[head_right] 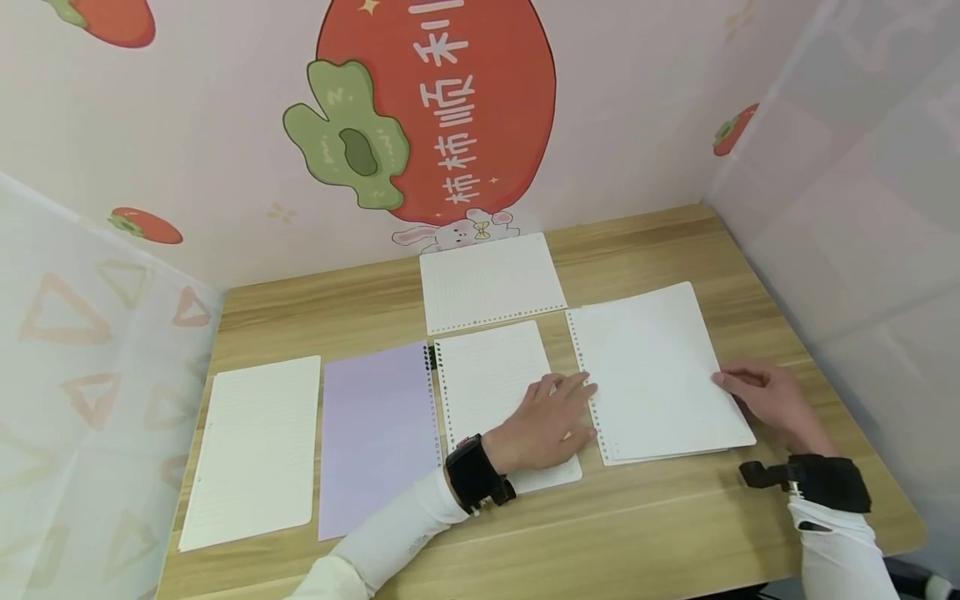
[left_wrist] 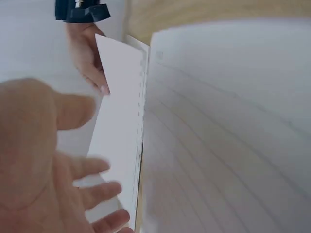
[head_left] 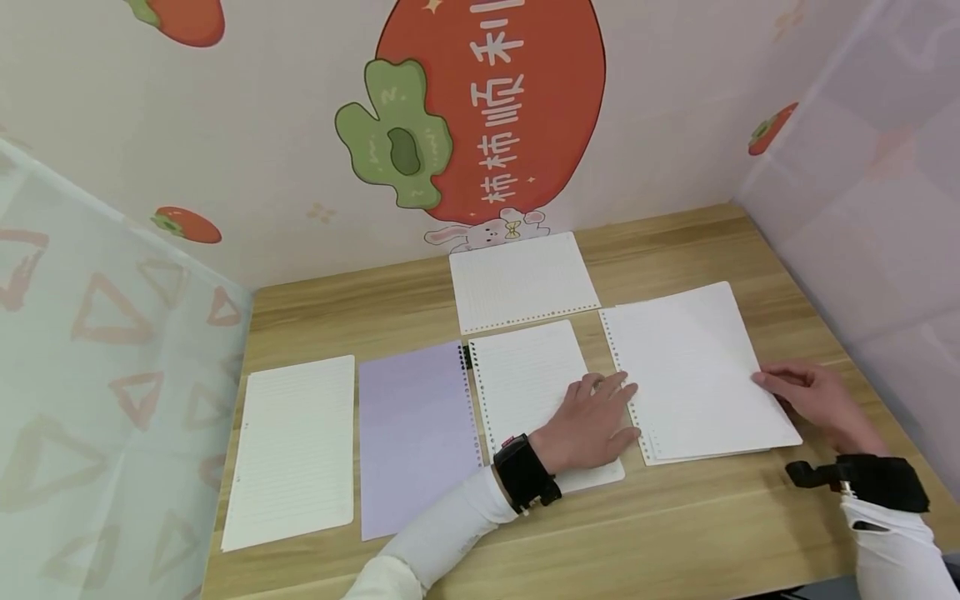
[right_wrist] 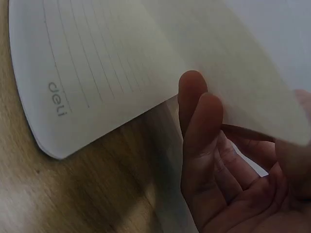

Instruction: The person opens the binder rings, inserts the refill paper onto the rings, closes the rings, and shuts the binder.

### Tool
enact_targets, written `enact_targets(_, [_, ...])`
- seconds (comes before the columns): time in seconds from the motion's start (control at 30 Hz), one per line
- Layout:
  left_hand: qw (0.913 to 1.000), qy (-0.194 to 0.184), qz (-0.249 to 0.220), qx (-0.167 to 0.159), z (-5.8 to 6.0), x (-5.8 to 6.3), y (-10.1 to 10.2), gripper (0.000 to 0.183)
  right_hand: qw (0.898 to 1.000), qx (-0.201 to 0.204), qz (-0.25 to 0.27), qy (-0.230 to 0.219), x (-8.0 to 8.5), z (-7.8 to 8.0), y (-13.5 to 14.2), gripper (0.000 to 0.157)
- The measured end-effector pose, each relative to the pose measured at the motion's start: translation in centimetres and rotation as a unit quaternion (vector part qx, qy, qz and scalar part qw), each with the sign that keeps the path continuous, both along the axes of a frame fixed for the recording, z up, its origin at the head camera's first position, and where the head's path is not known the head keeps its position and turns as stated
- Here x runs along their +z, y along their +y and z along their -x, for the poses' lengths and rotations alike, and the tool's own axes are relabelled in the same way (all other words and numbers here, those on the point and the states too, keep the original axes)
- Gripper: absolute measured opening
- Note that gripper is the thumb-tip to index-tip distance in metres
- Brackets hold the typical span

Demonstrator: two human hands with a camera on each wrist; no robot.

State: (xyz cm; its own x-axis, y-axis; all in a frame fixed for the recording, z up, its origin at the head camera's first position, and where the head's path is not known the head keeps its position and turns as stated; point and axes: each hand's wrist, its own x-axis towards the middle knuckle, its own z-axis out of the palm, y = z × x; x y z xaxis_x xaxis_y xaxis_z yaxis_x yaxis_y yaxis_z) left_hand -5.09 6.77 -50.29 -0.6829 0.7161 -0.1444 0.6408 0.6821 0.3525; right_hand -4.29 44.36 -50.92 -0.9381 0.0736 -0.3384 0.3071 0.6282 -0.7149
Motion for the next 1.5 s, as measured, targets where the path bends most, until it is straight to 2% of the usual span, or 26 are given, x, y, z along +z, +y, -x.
enact_targets(0.07, [0.9969,-0.041,-0.057,0.037,0.4,0.0,-0.1,0.068,1.000,0.005,0.008,-0.018,-0.1,0.0,-0.2,0.065])
enact_targets(0.1, [0.9919,-0.066,-0.093,0.056,0.6,-0.1,-0.2,0.069,1.000,0.007,0.017,-0.023,-0.2,0.0,-0.3,0.064])
enact_targets(0.17, [0.9731,-0.132,-0.164,0.094,1.0,-0.1,-0.5,0.072,0.999,0.008,0.041,-0.031,-0.2,0.0,-0.8,0.056])
enact_targets(0.23, [0.9375,-0.213,-0.241,0.133,1.4,-0.2,-0.9,0.075,0.995,0.006,0.088,-0.037,-0.3,-0.1,-1.5,0.042])
enact_targets(0.33, [0.8778,-0.308,-0.316,0.187,1.9,-0.3,-1.6,0.080,0.980,-0.001,0.195,-0.036,-0.4,-0.2,-2.7,0.019])
enact_targets(0.4, [0.8306,-0.362,-0.360,0.223,2.3,-0.4,-2.1,0.079,0.971,0.005,0.237,-0.039,-0.5,-0.2,-3.5,0.017])
enact_targets(0.47, [0.7925,-0.395,-0.392,0.250,2.6,-0.5,-2.5,0.075,0.966,0.011,0.254,-0.041,-0.5,-0.1,-4.6,0.017])
enact_targets(0.57, [0.7362,-0.430,-0.443,0.277,3.0,-0.8,-3.2,0.063,0.970,0.018,0.238,-0.053,-0.4,0.0,-6.3,0.017])
enact_targets(0.6, [0.7287,-0.431,-0.451,0.282,3.0,-0.9,-3.4,0.059,0.968,0.017,0.245,-0.058,-0.4,0.1,-6.9,0.016])
enact_targets(0.7, [0.7254,-0.425,-0.461,0.285,3.1,-1.2,-4.4,0.049,0.960,0.027,0.272,-0.066,-0.4,0.2,-8.6,0.015])
enact_targets(0.93, [0.7473,-0.398,-0.446,0.290,2.9,-1.0,-7.1,0.042,0.941,0.080,0.318,-0.085,0.0,0.9,-11.2,0.024])
enact_targets(1.1, [0.7516,-0.391,-0.444,0.291,2.5,-0.5,-8.8,0.041,0.937,0.096,0.321,-0.093,0.6,1.7,-12.7,0.036])
enact_targets(1.23, [0.7553,-0.388,-0.441,0.291,2.1,-0.3,-10.2,0.043,0.943,0.093,0.308,-0.090,0.8,2.5,-14.1,0.039])
enact_targets(1.33, [0.7594,-0.384,-0.435,0.293,1.7,-0.3,-11.2,0.043,0.951,0.091,0.284,-0.079,0.6,2.9,-15.1,0.037])
enact_targets(1.5, [0.7603,-0.377,-0.431,0.307,1.2,-0.6,-12.9,0.046,0.959,0.090,0.259,-0.071,-0.1,3.2,-16.9,0.034])
